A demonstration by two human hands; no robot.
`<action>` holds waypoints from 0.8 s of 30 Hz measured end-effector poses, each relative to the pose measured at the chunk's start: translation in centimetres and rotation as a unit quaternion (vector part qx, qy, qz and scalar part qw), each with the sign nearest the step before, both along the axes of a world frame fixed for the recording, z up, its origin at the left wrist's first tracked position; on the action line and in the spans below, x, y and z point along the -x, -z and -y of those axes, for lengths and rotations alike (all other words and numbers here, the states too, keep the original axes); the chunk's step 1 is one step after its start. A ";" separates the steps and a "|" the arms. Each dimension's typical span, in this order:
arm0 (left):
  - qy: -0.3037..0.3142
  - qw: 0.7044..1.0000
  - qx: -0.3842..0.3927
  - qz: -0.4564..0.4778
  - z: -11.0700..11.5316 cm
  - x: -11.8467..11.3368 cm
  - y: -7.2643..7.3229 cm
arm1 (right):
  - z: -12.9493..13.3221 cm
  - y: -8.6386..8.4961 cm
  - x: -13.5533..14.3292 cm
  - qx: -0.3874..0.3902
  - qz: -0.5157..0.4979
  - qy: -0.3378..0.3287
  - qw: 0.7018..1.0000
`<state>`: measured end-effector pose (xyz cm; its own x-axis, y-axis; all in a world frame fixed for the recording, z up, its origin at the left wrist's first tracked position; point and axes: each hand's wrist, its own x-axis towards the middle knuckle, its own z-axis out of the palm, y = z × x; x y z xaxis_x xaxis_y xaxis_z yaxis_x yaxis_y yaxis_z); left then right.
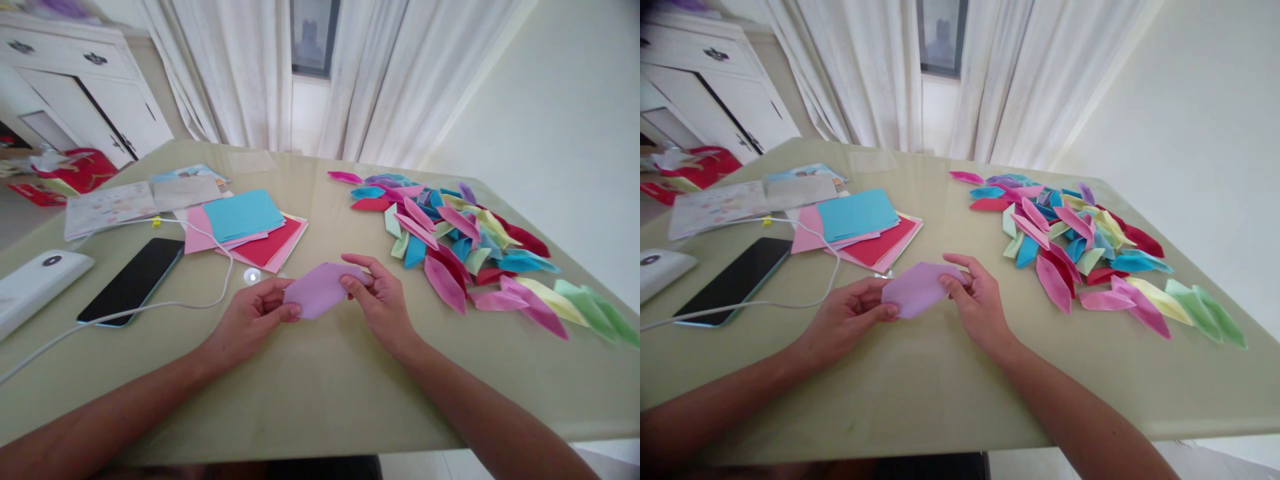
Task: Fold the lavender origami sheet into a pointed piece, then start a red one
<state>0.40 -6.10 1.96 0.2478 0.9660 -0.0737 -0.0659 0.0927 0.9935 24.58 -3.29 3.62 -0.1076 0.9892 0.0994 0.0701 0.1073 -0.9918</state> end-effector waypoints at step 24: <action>0.016 0.921 -0.328 -0.212 0.9 0.7 0.4 | 1.5 -1.1 0.3 0.057 -0.036 -0.172 0.983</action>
